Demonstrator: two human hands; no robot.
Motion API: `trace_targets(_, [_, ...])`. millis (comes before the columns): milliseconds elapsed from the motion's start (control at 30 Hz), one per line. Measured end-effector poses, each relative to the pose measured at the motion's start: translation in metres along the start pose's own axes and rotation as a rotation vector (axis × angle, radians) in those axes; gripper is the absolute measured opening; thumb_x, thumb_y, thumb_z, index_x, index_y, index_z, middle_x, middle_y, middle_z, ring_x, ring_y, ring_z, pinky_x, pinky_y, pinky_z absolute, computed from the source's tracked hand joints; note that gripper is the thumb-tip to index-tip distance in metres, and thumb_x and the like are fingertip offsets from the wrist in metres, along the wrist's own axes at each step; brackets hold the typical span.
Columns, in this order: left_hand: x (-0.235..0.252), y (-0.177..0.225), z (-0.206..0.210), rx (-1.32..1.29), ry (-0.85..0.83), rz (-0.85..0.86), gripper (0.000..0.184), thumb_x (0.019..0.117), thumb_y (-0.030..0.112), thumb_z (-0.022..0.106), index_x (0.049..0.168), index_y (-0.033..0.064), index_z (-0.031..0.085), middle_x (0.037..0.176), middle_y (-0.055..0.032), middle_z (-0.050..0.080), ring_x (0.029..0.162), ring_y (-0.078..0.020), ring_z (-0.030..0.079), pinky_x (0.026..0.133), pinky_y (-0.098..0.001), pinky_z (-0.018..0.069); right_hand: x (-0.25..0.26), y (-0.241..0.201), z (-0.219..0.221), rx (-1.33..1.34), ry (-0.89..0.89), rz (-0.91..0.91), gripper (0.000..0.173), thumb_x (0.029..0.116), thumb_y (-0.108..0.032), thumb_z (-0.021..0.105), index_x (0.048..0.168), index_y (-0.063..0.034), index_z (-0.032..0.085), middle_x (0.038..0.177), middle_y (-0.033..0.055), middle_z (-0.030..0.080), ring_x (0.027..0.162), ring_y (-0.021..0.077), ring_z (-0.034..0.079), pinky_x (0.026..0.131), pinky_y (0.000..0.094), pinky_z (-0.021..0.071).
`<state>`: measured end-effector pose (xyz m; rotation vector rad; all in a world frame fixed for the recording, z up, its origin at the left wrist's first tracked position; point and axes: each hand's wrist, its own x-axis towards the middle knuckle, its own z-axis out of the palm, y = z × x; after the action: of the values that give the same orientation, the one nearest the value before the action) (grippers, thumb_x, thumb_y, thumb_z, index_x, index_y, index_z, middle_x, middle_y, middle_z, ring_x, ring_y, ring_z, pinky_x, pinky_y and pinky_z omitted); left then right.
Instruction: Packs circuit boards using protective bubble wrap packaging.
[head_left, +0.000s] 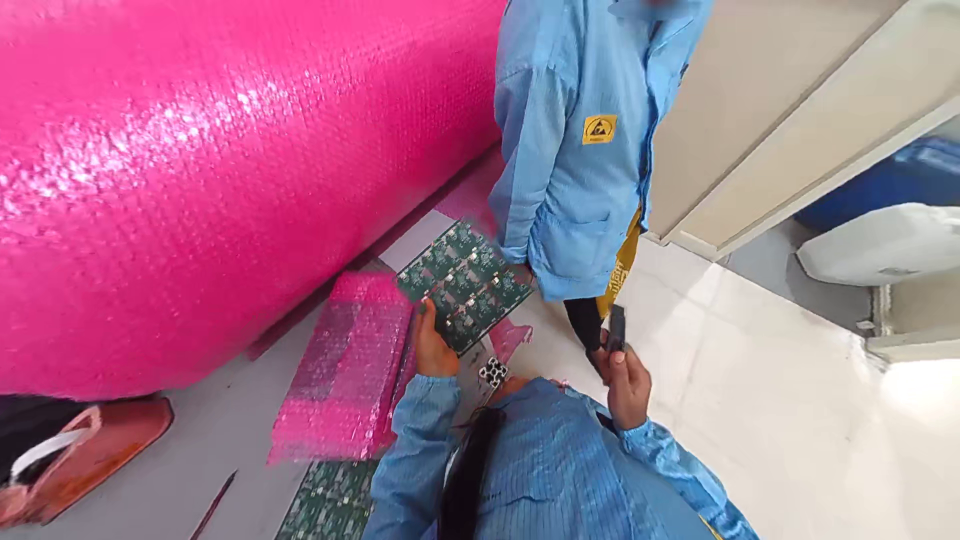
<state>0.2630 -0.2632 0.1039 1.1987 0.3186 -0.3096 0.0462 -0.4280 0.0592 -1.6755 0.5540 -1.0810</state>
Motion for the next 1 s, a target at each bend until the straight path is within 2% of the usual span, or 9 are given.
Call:
trace_targets(133, [0.005, -0.003, -0.011, -0.01, -0.02, 0.027, 0.041, 0.1088, 0.029, 0.044, 0.144, 0.007, 0.043, 0.116, -0.0077, 0.063, 0.096, -0.0122, 0.066, 0.083, -0.0339, 0.0578, -0.004, 0.002, 0.011, -0.036, -0.081, -0.128, 0.046, 0.1065, -0.05, 0.047, 0.085, -0.0112, 0.062, 0.061, -0.0079, 0.052, 0.055, -0.0052, 0.05, 0.053, 0.0145, 0.0452])
trace_targets(200, [0.007, -0.004, -0.017, -0.021, -0.023, 0.032, 0.039, 0.1085, 0.028, 0.045, 0.141, 0.0068, 0.044, 0.11, -0.0059, 0.064, 0.091, -0.0107, 0.067, 0.08, -0.0327, 0.059, -0.003, 0.002, 0.016, -0.033, -0.093, -0.148, 0.046, 0.107, -0.048, 0.047, 0.084, -0.0112, 0.06, 0.061, -0.007, 0.05, 0.054, -0.0052, 0.049, 0.052, 0.0136, 0.0437])
trace_targets(433, [0.02, -0.003, -0.028, -0.053, 0.013, 0.031, 0.033, 0.1067, 0.022, 0.049, 0.137, 0.0082, 0.045, 0.103, -0.0036, 0.064, 0.085, -0.0088, 0.068, 0.075, -0.0295, 0.0597, 0.005, 0.003, 0.022, -0.019, -0.088, -0.175, 0.045, 0.1068, -0.046, 0.049, 0.081, -0.0104, 0.059, 0.06, -0.0064, 0.049, 0.054, -0.0053, 0.047, 0.052, 0.0125, 0.0412])
trace_targets(600, [0.037, -0.006, -0.038, -0.055, 0.051, 0.065, 0.033, 0.1044, 0.018, 0.054, 0.135, 0.0071, 0.047, 0.104, -0.0043, 0.064, 0.087, -0.0098, 0.068, 0.076, -0.0309, 0.0593, 0.009, 0.006, 0.021, -0.03, -0.053, -0.143, 0.044, 0.1067, -0.045, 0.049, 0.08, -0.0112, 0.059, 0.059, -0.0079, 0.048, 0.053, -0.0064, 0.046, 0.051, 0.0119, 0.0401])
trace_targets(900, [0.041, -0.003, -0.049, -0.035, 0.109, 0.064, 0.034, 0.1034, 0.015, 0.054, 0.136, 0.0086, 0.046, 0.107, -0.0053, 0.062, 0.089, -0.0113, 0.066, 0.078, -0.0327, 0.0581, 0.009, 0.007, 0.024, 0.042, -0.043, -0.01, 0.04, 0.1059, -0.042, 0.05, 0.08, -0.0129, 0.06, 0.06, -0.0122, 0.048, 0.052, -0.0085, 0.043, 0.05, 0.0115, 0.038])
trace_targets(1000, [0.042, -0.003, -0.053, -0.032, 0.119, 0.057, 0.035, 0.1038, 0.016, 0.053, 0.137, 0.0084, 0.045, 0.108, -0.0055, 0.061, 0.09, -0.0113, 0.066, 0.078, -0.0334, 0.0579, 0.008, 0.005, 0.027, 0.001, -0.086, -0.1, 0.044, 0.1066, -0.043, 0.05, 0.08, -0.0099, 0.058, 0.059, -0.0079, 0.047, 0.052, -0.0064, 0.044, 0.05, 0.012, 0.0389])
